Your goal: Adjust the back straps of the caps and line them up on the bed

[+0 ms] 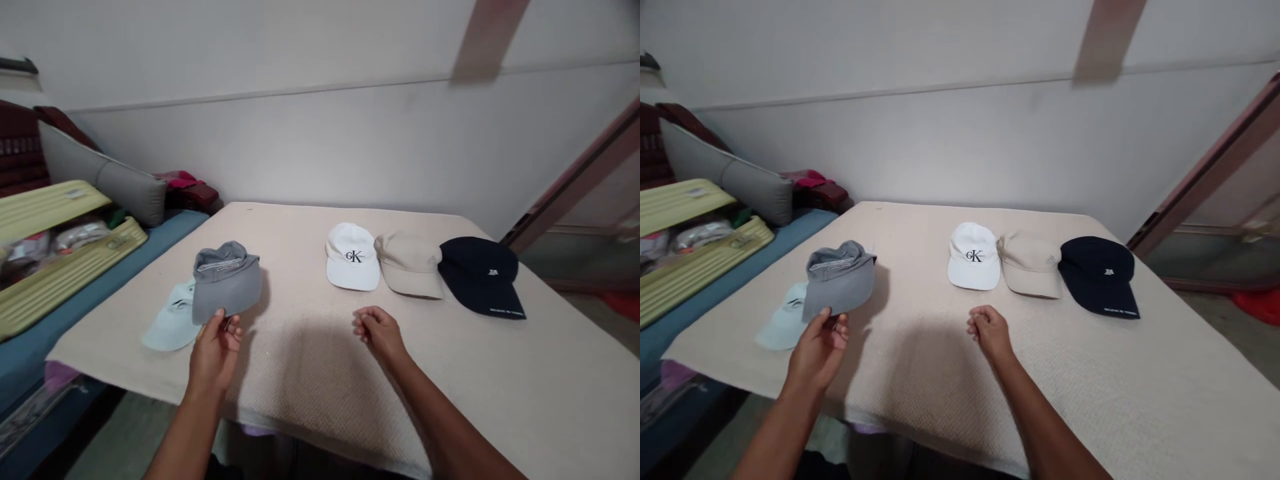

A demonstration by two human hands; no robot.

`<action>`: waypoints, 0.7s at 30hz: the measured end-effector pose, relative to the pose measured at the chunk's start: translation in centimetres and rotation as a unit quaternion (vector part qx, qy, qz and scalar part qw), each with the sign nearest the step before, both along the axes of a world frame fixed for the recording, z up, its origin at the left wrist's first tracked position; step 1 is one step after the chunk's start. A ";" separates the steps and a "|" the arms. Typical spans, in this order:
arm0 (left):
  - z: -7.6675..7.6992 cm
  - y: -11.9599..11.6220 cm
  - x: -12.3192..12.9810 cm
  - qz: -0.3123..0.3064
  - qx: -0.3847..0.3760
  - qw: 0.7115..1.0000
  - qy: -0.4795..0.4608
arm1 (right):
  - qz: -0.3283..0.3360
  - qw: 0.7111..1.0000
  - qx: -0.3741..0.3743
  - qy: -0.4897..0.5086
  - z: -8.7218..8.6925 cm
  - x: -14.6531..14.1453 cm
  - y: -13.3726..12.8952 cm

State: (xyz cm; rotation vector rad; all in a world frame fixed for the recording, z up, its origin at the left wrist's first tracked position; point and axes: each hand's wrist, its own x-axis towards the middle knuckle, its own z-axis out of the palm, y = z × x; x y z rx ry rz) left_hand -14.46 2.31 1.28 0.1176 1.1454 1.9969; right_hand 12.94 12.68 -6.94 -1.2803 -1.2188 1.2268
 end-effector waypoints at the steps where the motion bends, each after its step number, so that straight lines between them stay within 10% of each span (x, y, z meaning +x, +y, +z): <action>1: 0.2 -0.4 1.4 -0.008 0.014 1.000 0.000 | 0.022 1.000 -0.015 0.016 0.5 -0.2 -0.5; 8: -1.2 -3.2 9.9 -0.185 -0.002 0.981 0.060 | 0.221 0.911 -0.179 0.299 5.6 -0.2 -3.4; 14: -3.6 -5.6 13.9 -0.416 -0.103 0.881 0.200 | 0.152 0.893 -0.172 0.388 7.8 3.8 -2.2; 21: -1.9 -3.6 12.2 -0.422 -0.062 0.900 -0.091 | 0.185 0.899 -0.110 0.382 8.5 7.4 -4.8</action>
